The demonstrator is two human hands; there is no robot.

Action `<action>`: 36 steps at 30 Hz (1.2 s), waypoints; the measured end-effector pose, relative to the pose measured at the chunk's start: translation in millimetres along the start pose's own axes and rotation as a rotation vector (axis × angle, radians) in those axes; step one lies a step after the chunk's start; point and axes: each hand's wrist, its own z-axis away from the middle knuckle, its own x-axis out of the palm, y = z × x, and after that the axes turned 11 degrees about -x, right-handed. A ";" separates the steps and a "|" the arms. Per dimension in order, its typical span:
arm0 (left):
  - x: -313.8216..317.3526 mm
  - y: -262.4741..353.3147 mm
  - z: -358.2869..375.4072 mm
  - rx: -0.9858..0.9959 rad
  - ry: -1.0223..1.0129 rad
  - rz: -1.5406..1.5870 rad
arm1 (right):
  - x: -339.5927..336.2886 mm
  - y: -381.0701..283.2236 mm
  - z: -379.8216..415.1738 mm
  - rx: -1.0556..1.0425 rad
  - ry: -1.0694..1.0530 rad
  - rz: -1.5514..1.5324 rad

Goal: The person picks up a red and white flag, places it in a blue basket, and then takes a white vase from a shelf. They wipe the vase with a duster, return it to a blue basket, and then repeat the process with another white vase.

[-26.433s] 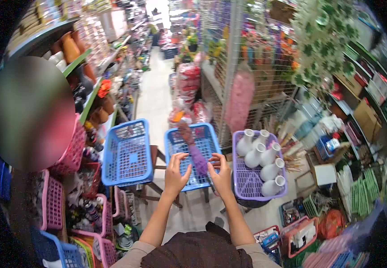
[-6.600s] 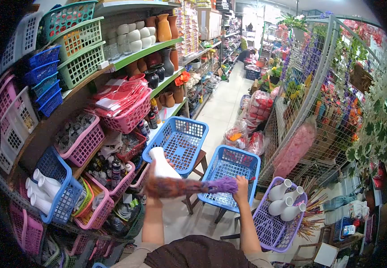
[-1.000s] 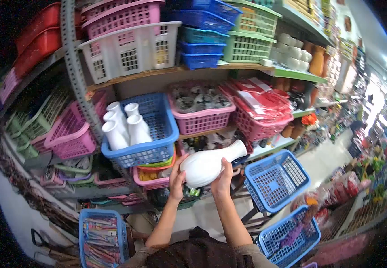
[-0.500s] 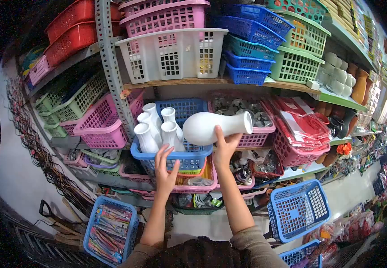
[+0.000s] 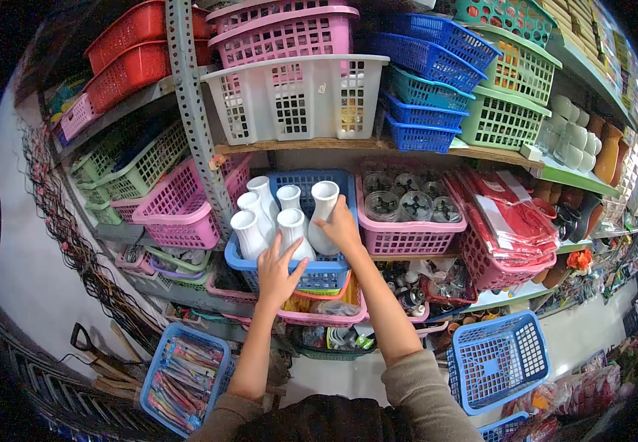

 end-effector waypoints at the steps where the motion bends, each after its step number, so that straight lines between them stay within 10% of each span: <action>1: 1.5 -1.5 0.7 0.017 0.027 -0.016 | 0.8 5.2 -2.5 0.051 -0.079 0.012; 24: 0.3 -2.5 4.4 -0.032 0.022 -0.009 | 6.2 14.3 -14.5 0.089 -0.301 0.206; 36: -9.4 31.5 21.9 -0.093 0.090 0.290 | -35.9 -62.3 50.8 0.060 0.092 0.081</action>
